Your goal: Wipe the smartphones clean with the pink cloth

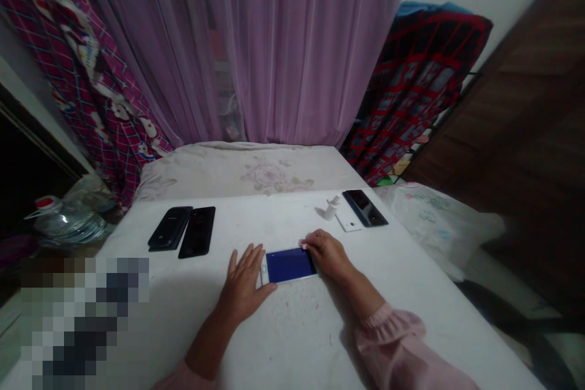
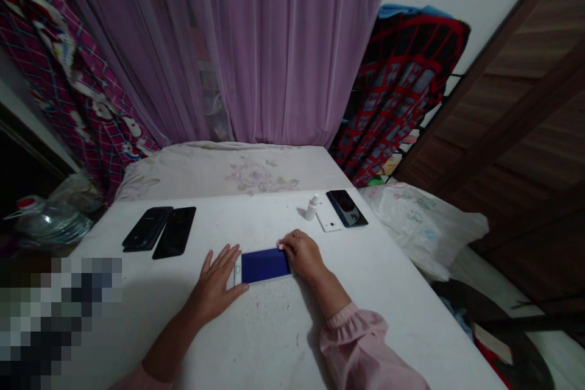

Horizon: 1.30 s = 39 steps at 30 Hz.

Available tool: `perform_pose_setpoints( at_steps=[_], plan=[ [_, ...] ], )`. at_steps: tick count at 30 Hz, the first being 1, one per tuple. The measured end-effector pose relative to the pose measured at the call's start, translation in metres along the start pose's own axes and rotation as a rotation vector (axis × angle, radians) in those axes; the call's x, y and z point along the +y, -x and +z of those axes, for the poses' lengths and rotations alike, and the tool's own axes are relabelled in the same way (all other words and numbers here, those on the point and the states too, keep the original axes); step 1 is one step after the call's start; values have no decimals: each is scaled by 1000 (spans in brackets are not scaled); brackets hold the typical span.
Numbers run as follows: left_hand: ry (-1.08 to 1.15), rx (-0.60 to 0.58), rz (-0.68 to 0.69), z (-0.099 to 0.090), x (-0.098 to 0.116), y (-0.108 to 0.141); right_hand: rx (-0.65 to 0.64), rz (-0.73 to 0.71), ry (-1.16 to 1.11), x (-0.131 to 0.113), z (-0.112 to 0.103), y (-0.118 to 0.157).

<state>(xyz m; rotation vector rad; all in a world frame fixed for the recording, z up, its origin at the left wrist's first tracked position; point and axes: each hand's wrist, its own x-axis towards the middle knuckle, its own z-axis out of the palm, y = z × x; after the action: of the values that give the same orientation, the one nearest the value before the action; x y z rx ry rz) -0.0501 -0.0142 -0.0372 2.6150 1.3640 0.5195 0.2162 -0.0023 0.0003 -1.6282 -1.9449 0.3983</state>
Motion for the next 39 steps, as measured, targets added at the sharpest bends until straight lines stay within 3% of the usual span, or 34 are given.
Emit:
perform_pose_setpoints(
  at_steps=[4,9,12,17,20,29,36,39],
  plan=[
    [-2,-27,-18,-2,2,0,-55,-154,77,-30,18,-10],
    [-19,-9,-22,-3,4,0,-96,-220,136,-57,36,-20],
    [-22,-14,-29,-3,5,0,-94,-204,120,-43,26,-17],
    [-23,-14,-44,-3,6,-1,-13,-55,127,7,-6,2],
    [-31,-10,-41,-3,6,-1,43,-29,26,21,-8,12],
    [-68,0,-49,-3,12,-3,102,-92,-106,12,8,20],
    [-76,78,-18,0,13,-4,125,-157,-214,0,2,72],
    [-60,87,28,1,10,-3,163,-183,-219,-1,3,79]
  ],
)
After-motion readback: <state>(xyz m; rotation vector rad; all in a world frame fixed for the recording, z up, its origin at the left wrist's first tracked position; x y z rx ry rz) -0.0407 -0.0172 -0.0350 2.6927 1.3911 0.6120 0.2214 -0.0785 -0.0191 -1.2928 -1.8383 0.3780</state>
